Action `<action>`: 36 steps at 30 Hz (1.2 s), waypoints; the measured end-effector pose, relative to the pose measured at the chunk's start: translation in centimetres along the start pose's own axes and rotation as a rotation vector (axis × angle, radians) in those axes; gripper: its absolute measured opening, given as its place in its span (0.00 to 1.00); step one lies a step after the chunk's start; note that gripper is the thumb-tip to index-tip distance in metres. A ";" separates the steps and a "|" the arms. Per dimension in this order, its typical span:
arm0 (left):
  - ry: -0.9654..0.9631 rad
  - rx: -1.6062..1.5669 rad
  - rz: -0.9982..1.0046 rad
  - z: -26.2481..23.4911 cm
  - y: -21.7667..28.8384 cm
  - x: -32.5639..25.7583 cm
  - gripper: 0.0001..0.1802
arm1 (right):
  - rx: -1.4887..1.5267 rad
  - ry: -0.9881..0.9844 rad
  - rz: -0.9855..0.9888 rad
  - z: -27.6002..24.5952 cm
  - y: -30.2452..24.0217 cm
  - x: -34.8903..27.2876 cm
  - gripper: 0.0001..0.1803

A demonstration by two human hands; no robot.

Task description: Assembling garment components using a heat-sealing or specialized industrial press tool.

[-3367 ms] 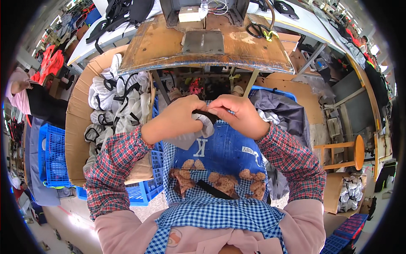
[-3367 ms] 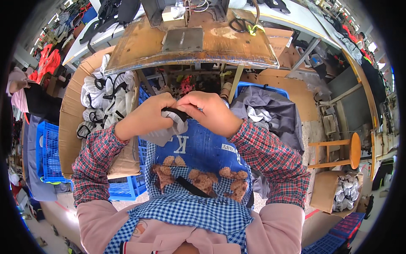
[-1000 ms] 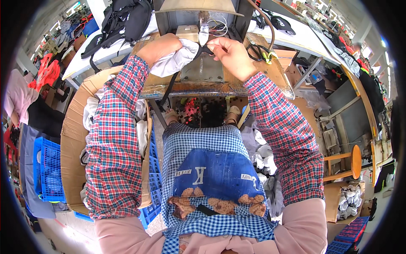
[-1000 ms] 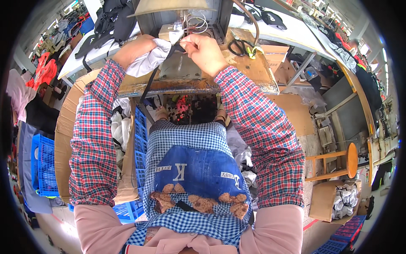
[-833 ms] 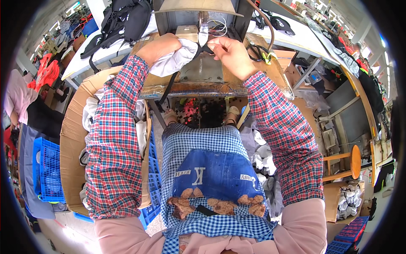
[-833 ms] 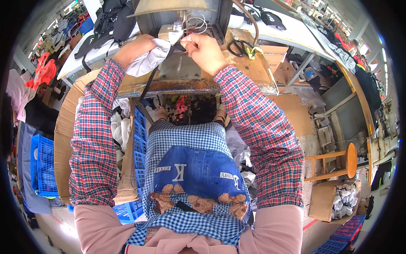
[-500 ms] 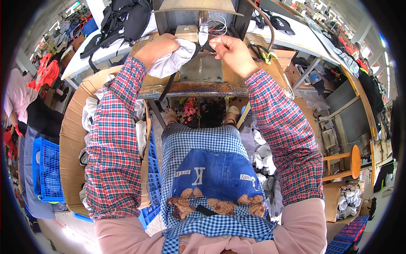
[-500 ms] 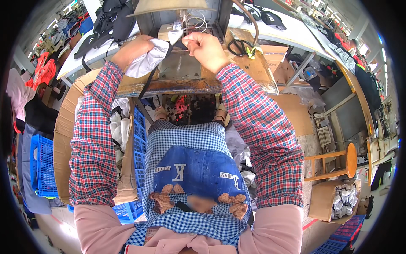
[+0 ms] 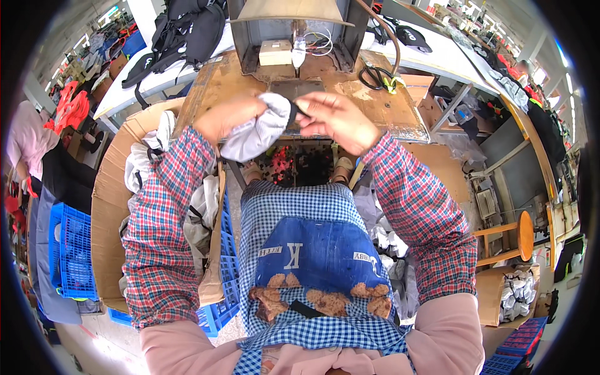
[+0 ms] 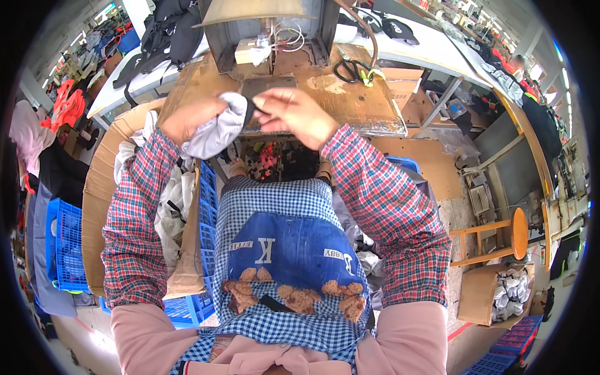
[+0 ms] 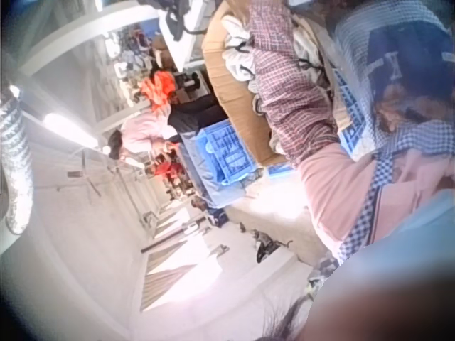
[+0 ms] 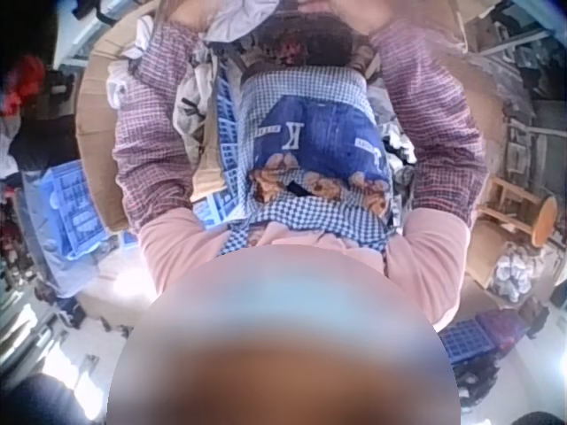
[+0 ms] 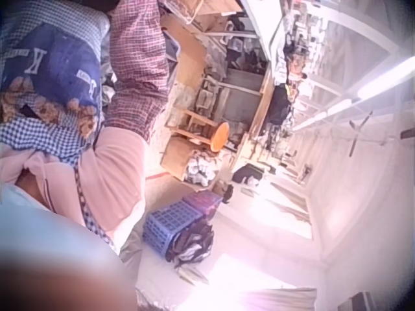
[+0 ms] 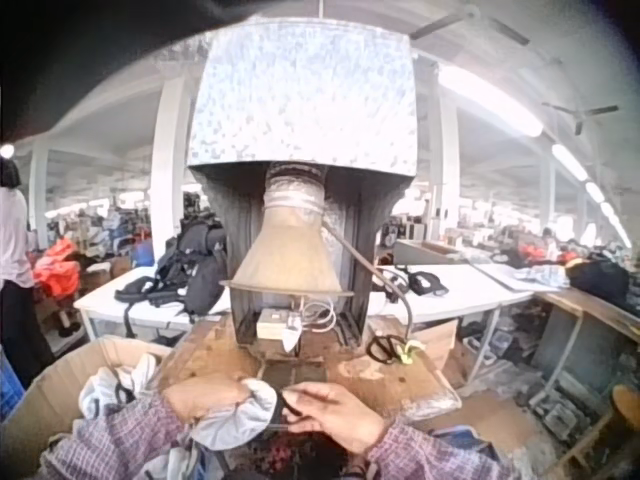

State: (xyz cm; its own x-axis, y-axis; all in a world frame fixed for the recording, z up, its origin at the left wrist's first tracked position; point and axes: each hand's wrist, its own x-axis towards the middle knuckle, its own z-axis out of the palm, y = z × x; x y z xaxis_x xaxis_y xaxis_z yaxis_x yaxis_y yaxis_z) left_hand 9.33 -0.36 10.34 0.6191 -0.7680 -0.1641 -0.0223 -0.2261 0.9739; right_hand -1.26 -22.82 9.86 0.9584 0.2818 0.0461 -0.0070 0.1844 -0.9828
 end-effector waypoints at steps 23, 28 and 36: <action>0.284 0.662 0.259 10.8 1.3 -9.9 0.17 | -0.150 -0.078 -0.069 4.8 1.9 -5.8 0.14; 0.217 0.516 0.304 9.1 0.9 -9.4 0.11 | -0.315 -0.096 -0.055 3.3 1.0 -5.5 0.13; 0.033 0.283 0.331 7.5 -0.4 -7.5 0.08 | -0.211 -0.052 0.038 2.5 1.3 -5.0 0.12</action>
State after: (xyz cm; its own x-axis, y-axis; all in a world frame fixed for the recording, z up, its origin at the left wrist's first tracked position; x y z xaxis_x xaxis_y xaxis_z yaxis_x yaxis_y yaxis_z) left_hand -1.22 1.02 10.01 0.5670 -0.8080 0.1597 -0.4356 -0.1296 0.8908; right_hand -6.79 -21.64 8.76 0.9424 0.3343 0.0117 0.0220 -0.0270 -0.9994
